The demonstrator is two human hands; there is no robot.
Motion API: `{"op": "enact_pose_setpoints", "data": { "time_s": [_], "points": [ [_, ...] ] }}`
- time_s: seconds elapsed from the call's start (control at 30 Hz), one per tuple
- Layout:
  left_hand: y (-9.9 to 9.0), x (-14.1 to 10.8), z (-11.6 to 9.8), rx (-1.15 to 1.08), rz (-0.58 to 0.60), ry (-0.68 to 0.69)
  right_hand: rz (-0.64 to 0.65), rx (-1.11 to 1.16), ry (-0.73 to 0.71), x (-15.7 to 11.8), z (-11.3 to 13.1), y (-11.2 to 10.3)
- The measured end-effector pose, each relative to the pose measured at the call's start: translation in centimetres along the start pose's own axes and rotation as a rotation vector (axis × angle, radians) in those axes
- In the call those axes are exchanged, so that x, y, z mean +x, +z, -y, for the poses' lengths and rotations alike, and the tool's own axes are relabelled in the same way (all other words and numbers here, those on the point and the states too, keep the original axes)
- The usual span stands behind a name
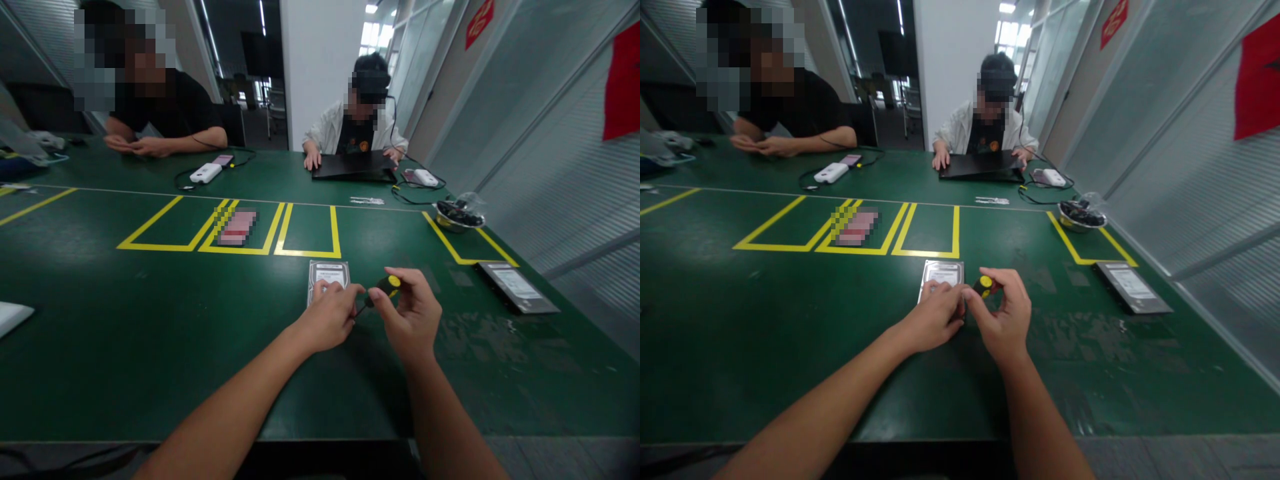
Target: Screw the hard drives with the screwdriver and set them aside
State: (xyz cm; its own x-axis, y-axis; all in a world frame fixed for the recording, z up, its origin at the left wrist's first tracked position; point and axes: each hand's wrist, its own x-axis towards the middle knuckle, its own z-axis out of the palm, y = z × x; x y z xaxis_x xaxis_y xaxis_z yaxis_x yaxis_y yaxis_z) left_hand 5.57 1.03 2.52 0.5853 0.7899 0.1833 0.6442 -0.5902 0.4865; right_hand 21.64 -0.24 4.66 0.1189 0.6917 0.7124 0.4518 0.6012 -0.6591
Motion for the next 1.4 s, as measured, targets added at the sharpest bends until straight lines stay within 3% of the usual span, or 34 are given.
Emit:
{"op": "enact_pose_setpoints", "data": {
  "time_s": [0.2, 0.37, 1.4],
  "points": [
    [-0.22, -0.05, -0.09, -0.009, -0.025, -0.002, -0.251, -0.042, 0.054, 0.26, -0.13, -0.06],
    [-0.13, -0.06, -0.14, -0.010, -0.043, 0.006, -0.345, -0.130, 0.091, 0.31, -0.28, -0.18],
    [-0.11, 0.08, -0.56, 0.027, -0.030, 0.017, -0.292, -0.157, 0.068, 0.09, -0.33, -0.20]
  ]
}}
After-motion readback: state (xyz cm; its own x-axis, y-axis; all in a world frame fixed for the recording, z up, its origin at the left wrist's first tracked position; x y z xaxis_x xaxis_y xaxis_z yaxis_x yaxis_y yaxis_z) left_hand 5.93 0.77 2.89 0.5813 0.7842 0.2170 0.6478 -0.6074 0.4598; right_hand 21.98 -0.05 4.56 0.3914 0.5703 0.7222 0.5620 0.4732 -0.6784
